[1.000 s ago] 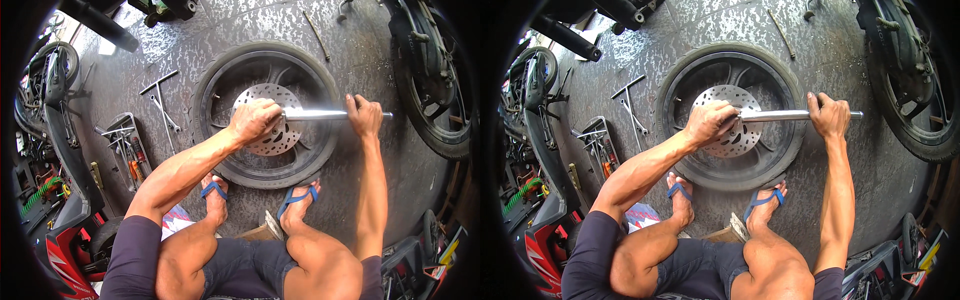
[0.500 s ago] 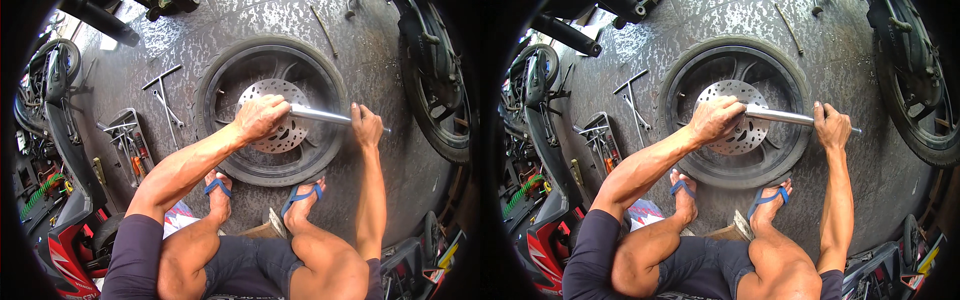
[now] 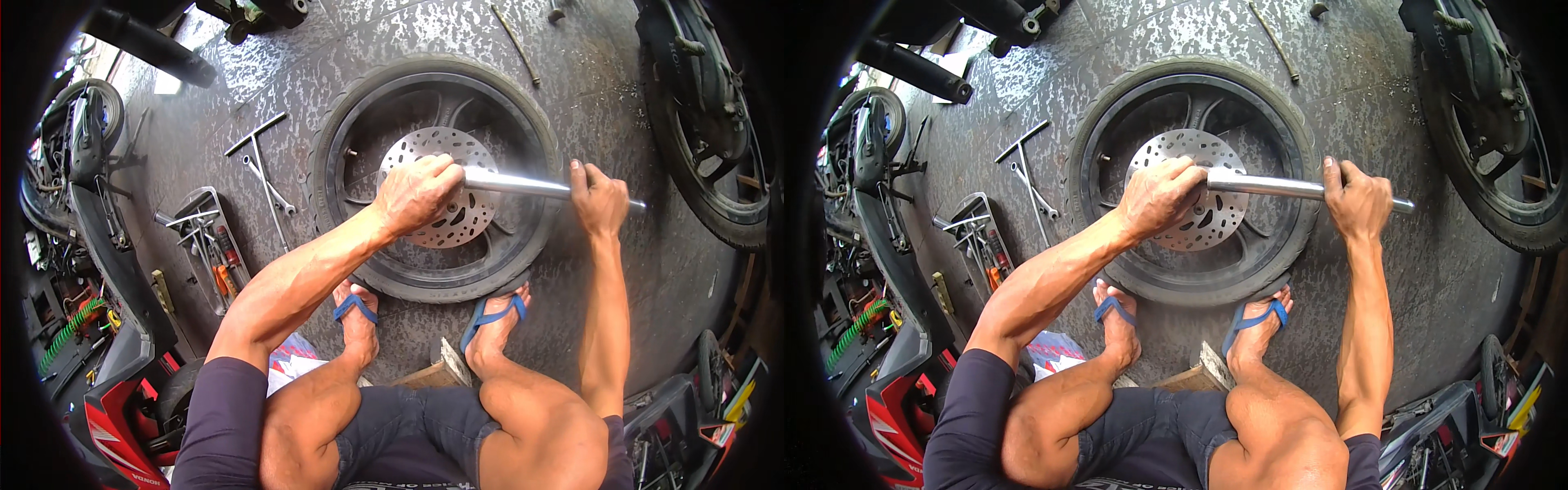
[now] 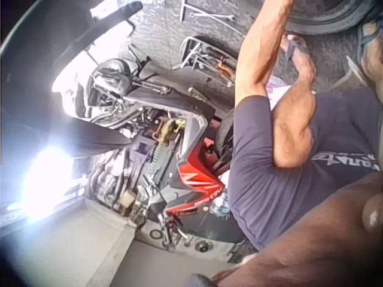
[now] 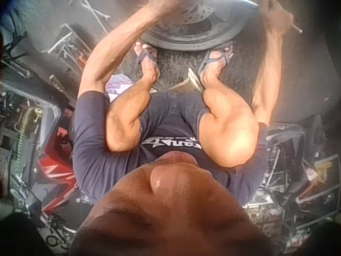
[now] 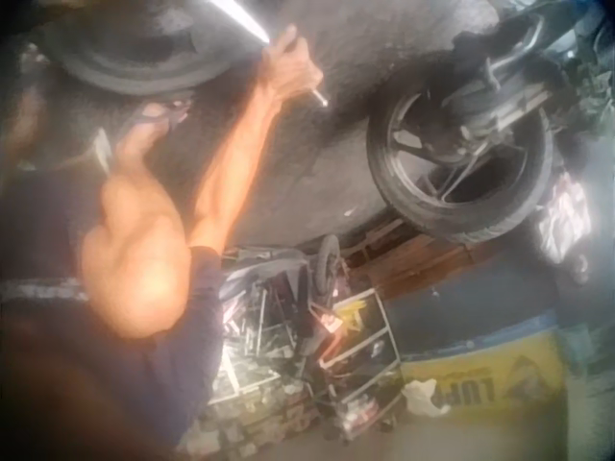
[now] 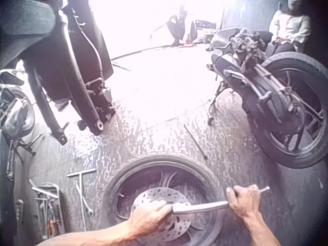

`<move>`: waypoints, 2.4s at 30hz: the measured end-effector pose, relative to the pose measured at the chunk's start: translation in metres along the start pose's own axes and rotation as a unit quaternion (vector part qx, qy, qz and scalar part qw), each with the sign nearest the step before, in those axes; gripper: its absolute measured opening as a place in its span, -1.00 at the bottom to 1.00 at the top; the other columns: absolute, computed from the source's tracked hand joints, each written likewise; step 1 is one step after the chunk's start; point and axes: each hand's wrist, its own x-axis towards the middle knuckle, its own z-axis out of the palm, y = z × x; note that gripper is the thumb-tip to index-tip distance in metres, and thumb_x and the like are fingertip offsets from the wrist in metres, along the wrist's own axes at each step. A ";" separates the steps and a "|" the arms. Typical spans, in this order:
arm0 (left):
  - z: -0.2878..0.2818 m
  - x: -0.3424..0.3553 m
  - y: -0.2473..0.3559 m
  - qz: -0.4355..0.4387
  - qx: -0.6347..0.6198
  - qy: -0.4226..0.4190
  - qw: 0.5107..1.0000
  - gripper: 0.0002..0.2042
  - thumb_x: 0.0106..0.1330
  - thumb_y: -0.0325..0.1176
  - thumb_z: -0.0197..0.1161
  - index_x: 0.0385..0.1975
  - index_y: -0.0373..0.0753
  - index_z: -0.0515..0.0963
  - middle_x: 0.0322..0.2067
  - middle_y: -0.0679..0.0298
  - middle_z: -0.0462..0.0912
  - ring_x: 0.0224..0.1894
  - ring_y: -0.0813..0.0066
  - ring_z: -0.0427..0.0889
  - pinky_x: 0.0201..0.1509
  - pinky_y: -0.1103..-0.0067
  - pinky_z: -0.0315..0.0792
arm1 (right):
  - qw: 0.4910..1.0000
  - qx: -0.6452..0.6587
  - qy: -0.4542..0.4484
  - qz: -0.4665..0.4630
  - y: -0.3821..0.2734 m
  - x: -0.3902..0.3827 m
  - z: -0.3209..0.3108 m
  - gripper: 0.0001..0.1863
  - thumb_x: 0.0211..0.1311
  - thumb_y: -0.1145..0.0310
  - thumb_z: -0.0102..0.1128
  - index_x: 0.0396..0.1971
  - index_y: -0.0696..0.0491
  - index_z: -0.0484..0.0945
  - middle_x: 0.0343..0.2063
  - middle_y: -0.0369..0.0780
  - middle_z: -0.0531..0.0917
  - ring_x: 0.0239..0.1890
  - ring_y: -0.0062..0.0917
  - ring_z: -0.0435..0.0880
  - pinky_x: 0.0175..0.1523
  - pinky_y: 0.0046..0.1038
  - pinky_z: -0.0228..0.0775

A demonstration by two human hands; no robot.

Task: The person removes and replaces components on a motorcycle wheel and fork by hand and with various tools, including loosening bolts and applying a liquid from a bottle to the brake assembly.

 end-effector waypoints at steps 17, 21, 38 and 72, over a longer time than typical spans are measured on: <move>-0.001 0.005 -0.003 0.010 0.042 -0.035 0.998 -0.84 0.20 -0.37 0.30 -0.28 -0.22 0.51 -0.37 0.17 0.54 -0.28 0.17 0.64 -0.26 0.32 0.55 | 0.995 0.034 -0.053 0.080 0.048 -0.005 -0.004 -0.31 0.42 -0.26 -0.12 -0.57 0.09 0.58 -0.61 0.00 0.59 -0.43 0.04 0.61 -0.22 -0.12 0.41; -0.002 0.011 0.000 0.007 0.059 -0.054 0.997 -0.83 0.18 -0.36 0.30 -0.30 -0.23 0.50 -0.37 0.18 0.54 -0.27 0.15 0.65 -0.25 0.30 0.56 | 0.983 0.078 -0.094 0.136 0.091 -0.020 -0.012 -0.19 0.33 -0.44 -0.23 -0.38 0.09 0.61 -0.54 0.00 0.59 -0.37 -0.03 0.63 -0.23 -0.17 0.39; -0.002 0.012 -0.011 0.031 0.031 -0.064 0.997 -0.81 0.16 -0.35 0.33 -0.37 -0.24 0.45 -0.40 0.16 0.53 -0.33 0.14 0.65 -0.30 0.31 0.55 | 0.875 0.384 -0.230 0.183 -0.032 -0.046 -0.027 -0.56 0.19 0.16 0.43 -0.17 0.26 0.66 -0.37 -0.19 0.73 -0.29 -0.58 0.65 -0.11 -0.46 0.49; -0.004 0.012 -0.007 0.005 0.035 -0.059 0.998 -0.85 0.22 -0.37 0.25 -0.31 -0.24 0.45 -0.37 0.18 0.52 -0.25 0.15 0.65 -0.30 0.30 0.56 | 0.577 0.703 -0.303 0.286 -0.079 -0.012 0.036 -0.79 0.22 0.34 0.38 -0.32 0.15 0.59 -0.62 -0.33 0.57 -0.72 -0.77 0.44 -0.64 -0.65 0.29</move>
